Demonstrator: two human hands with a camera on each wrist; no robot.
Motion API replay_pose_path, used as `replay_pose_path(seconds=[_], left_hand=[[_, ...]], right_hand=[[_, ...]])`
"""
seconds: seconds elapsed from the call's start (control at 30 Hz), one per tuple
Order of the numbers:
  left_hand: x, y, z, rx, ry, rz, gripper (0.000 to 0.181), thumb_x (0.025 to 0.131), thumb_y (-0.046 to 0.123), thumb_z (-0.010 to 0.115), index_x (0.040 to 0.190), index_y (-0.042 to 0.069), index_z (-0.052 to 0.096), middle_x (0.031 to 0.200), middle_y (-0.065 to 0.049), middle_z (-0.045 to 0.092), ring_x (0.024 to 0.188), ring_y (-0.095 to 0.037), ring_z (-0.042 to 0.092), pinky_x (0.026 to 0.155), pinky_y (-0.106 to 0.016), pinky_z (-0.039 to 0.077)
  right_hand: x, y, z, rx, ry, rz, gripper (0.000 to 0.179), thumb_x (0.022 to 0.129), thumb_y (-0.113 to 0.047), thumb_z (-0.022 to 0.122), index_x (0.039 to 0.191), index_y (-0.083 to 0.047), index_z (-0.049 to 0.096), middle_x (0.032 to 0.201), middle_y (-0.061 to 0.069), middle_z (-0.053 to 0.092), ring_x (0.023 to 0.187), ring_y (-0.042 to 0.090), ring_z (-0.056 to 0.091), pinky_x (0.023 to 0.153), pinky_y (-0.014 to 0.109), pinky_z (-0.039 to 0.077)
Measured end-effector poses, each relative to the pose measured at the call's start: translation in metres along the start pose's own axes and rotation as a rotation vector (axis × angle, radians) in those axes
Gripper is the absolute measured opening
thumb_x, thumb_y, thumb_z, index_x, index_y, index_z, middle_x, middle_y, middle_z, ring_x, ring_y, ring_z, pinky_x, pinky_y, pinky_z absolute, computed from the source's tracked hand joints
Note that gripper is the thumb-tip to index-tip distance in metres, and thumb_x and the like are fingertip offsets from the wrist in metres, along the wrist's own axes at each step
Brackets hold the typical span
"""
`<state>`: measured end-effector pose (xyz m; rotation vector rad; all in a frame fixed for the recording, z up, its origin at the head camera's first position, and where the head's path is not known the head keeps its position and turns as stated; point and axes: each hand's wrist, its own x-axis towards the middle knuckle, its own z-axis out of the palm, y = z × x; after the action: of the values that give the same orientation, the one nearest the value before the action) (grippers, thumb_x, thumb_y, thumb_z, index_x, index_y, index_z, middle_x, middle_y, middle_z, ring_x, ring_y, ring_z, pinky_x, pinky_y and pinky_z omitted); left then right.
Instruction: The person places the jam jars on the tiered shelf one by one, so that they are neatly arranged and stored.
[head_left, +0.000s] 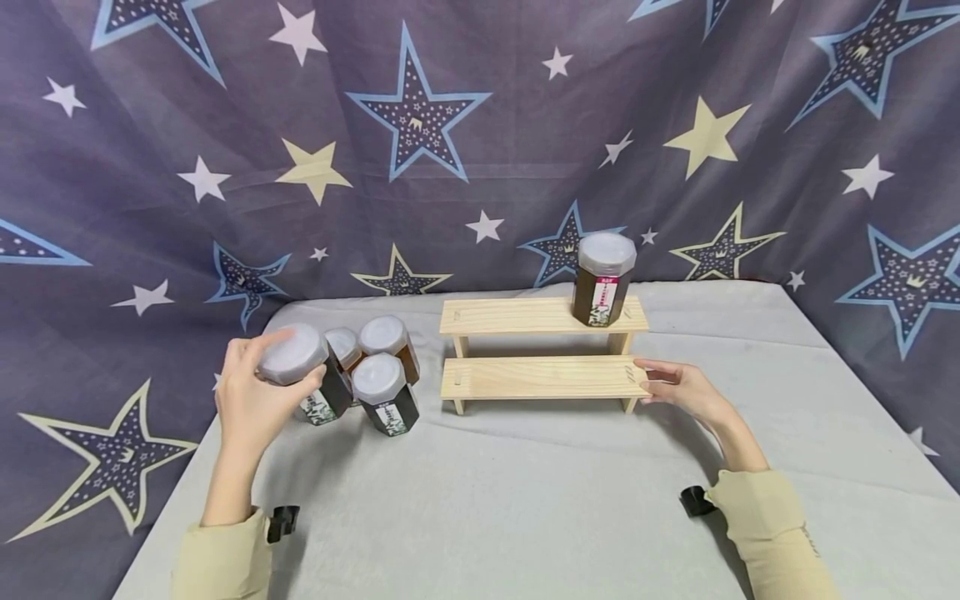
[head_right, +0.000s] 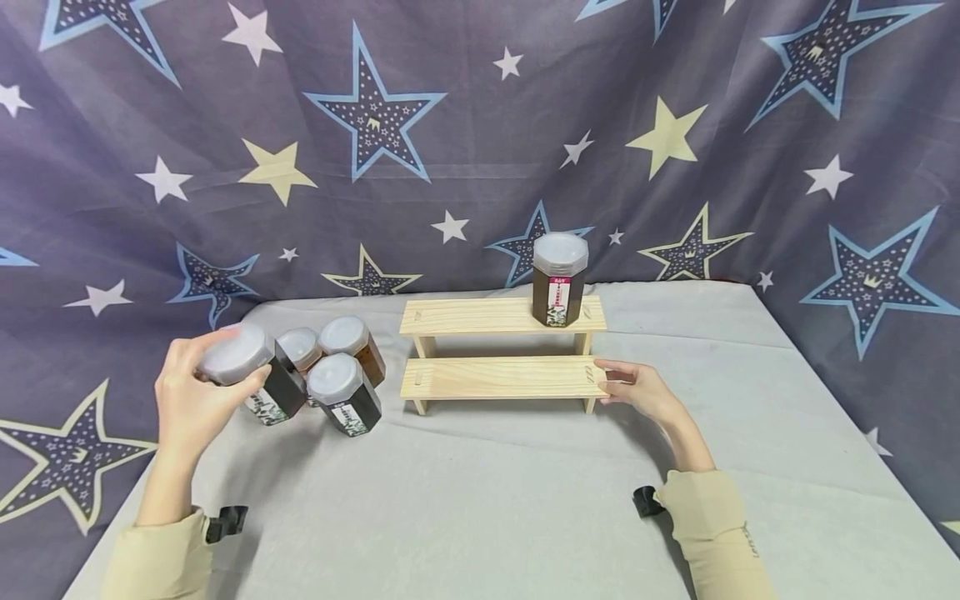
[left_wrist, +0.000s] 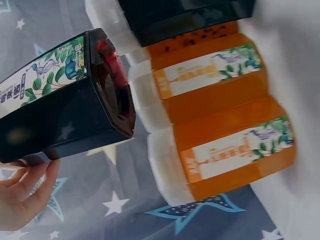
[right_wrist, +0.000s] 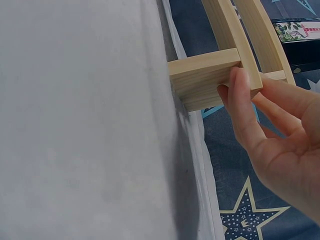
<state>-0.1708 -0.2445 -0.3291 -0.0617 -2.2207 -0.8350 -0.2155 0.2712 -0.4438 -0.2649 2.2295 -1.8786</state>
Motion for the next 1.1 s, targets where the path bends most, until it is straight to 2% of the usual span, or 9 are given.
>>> replay_pose_path(seconds=[0.2,0.43,0.6,0.8,1.1], left_hand=[[0.01,0.011,-0.004,0.007,0.003,0.008,0.05,0.057,0.015,0.078,0.104,0.009,0.062,0.085,-0.013,0.045,0.079,-0.03,0.048,0.064,-0.041,0.033],[0.017,0.02,-0.001,0.002,-0.011,-0.024,0.05,0.059,0.018,0.077,0.106,0.014,0.062,0.087,-0.012,0.046,0.082,-0.028,0.049,0.064,-0.039,0.033],[0.021,0.024,0.005,-0.031,-0.014,-0.012,0.05,0.059,0.017,0.078,0.106,0.013,0.062,0.087,-0.012,0.046,0.082,-0.028,0.049,0.066,-0.039,0.035],[0.024,0.029,0.016,-0.041,-0.04,-0.017,0.05,0.06,0.02,0.078,0.107,0.014,0.062,0.088,-0.012,0.046,0.083,-0.027,0.047,0.067,-0.04,0.036],[0.03,0.045,0.034,-0.098,-0.058,0.016,0.049,0.06,0.02,0.078,0.106,0.013,0.061,0.088,-0.013,0.046,0.081,-0.028,0.047,0.067,-0.038,0.035]], right_hand=[[0.0,-0.001,0.0,0.005,-0.001,0.007,0.05,0.085,0.0,0.053,0.128,0.016,0.032,0.121,0.038,0.038,0.081,0.006,0.061,0.073,0.029,0.05],[0.0,0.0,0.0,0.0,-0.002,0.001,0.049,0.085,0.001,0.052,0.127,0.017,0.032,0.119,0.035,0.043,0.081,0.006,0.061,0.073,0.029,0.05],[0.001,0.001,0.0,0.0,-0.004,-0.006,0.049,0.085,0.003,0.052,0.126,0.018,0.032,0.117,0.029,0.048,0.081,0.007,0.061,0.073,0.029,0.05],[0.0,0.0,0.0,0.002,-0.003,-0.007,0.049,0.085,0.002,0.051,0.126,0.018,0.032,0.12,0.034,0.044,0.081,0.007,0.061,0.074,0.03,0.05],[0.001,0.0,0.0,-0.003,0.006,0.001,0.048,0.084,0.002,0.052,0.126,0.018,0.033,0.122,0.036,0.04,0.08,0.007,0.061,0.073,0.03,0.05]])
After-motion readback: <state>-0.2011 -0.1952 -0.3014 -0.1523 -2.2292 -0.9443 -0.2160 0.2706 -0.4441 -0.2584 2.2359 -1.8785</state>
